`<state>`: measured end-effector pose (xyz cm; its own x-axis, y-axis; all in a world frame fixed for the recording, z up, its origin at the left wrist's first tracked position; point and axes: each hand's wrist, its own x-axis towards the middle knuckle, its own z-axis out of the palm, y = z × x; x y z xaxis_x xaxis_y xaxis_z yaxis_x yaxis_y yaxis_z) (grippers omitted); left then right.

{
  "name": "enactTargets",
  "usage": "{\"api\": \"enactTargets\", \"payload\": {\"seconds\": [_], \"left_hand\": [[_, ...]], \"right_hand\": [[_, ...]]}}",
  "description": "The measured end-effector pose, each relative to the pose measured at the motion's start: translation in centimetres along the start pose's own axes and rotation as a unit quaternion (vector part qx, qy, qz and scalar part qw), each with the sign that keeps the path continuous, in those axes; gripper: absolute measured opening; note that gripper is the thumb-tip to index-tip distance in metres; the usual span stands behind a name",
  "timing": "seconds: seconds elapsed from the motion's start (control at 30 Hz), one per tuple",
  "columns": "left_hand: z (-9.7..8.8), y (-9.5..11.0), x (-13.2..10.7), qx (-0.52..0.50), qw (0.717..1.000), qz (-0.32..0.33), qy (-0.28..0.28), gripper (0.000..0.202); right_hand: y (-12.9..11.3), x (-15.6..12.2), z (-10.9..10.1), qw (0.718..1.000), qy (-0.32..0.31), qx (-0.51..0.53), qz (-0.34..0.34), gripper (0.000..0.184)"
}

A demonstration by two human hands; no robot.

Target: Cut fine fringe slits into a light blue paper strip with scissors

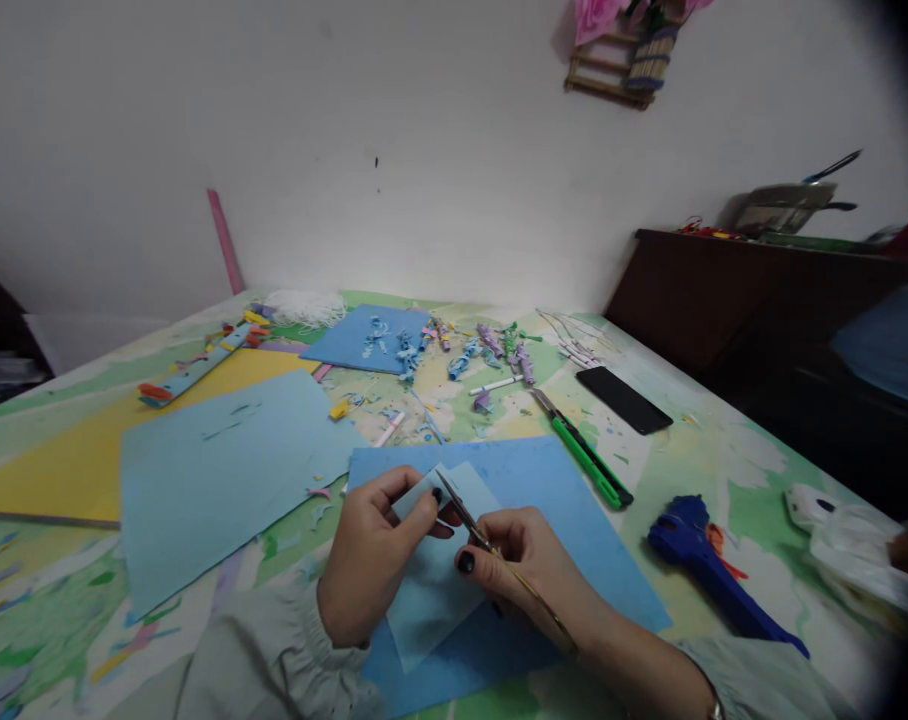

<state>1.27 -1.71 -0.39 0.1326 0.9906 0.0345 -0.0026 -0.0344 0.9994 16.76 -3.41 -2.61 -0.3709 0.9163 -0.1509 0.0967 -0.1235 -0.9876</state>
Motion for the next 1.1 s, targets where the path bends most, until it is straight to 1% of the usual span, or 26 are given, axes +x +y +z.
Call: {"api": "enactTargets", "payload": {"seconds": [0.57,0.73,0.93,1.1], "left_hand": [[-0.1,0.01,-0.08,0.007,1.0,-0.002,-0.003,0.014],[-0.04,0.07,-0.15,0.002,1.0,-0.003,-0.003,0.015],[0.03,0.12,-0.04,-0.008,1.0,-0.007,-0.008,0.014],[0.09,0.23,-0.07,0.005,1.0,-0.012,-0.014,0.014]], "right_hand": [[0.04,0.18,0.12,1.0,0.016,-0.006,0.005,0.048],[0.0,0.21,0.17,0.999,0.023,0.0,0.024,0.048],[-0.03,0.2,0.19,0.999,0.024,-0.004,0.023,0.048],[-0.11,0.14,0.17,1.0,0.017,-0.008,0.012,0.051]]}}
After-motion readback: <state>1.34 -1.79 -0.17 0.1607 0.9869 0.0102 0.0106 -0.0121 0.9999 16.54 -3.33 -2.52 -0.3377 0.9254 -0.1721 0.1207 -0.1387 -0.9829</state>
